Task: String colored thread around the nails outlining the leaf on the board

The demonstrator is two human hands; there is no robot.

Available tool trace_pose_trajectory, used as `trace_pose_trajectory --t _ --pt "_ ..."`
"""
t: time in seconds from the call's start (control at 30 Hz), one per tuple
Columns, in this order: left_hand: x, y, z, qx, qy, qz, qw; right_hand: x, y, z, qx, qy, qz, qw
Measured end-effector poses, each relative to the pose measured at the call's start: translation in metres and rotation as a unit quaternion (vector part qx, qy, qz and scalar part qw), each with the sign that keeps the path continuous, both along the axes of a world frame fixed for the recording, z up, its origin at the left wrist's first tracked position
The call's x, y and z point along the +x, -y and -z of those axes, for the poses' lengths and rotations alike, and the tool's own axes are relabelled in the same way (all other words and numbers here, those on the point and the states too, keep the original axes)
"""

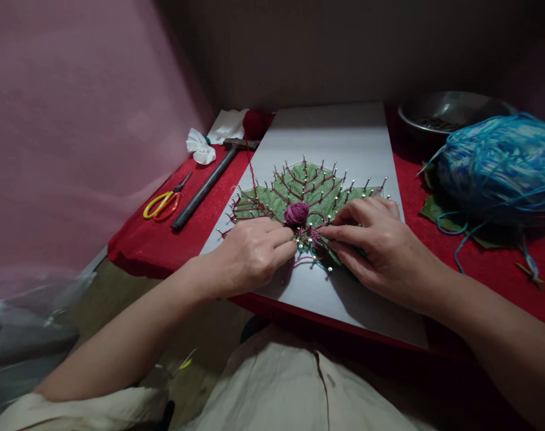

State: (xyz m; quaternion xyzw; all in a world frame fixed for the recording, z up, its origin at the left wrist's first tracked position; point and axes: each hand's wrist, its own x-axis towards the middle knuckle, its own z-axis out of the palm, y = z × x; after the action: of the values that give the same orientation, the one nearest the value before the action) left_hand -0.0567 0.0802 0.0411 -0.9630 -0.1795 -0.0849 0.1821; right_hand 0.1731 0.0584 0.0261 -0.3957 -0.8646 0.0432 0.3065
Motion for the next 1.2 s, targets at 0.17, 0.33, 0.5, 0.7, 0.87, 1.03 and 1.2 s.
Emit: trace_pose_trajectory --t 0.17,0.33,0.5,0.7,0.87,1.03,1.2 --pt "-0.004 0.004 0.004 -0.023 -0.021 0.012 0.999 -0.005 -0.001 0.0 0.012 0.028 -0.02 0.999" --pt "-0.002 0.007 -0.002 -0.037 -0.036 0.003 0.999 -0.012 -0.002 -0.003 0.027 0.062 -0.046 0.997" --pt "-0.003 0.008 -0.002 -0.05 -0.031 -0.001 0.998 -0.018 -0.005 -0.005 0.034 0.091 -0.046 0.994" --pt "-0.004 0.011 0.001 -0.035 0.001 -0.025 0.999 -0.021 -0.011 -0.009 0.048 0.116 -0.049 0.991" --pt "-0.005 0.013 0.0 -0.035 0.021 -0.038 0.998 -0.017 -0.012 -0.009 0.03 0.076 -0.042 0.996" --pt "-0.007 0.015 0.0 -0.034 0.03 -0.043 0.998 -0.006 -0.011 -0.009 0.009 0.016 -0.026 0.999" --pt "-0.007 0.014 0.001 -0.058 0.023 -0.057 0.996 0.001 -0.011 -0.007 0.016 -0.032 0.004 0.999"
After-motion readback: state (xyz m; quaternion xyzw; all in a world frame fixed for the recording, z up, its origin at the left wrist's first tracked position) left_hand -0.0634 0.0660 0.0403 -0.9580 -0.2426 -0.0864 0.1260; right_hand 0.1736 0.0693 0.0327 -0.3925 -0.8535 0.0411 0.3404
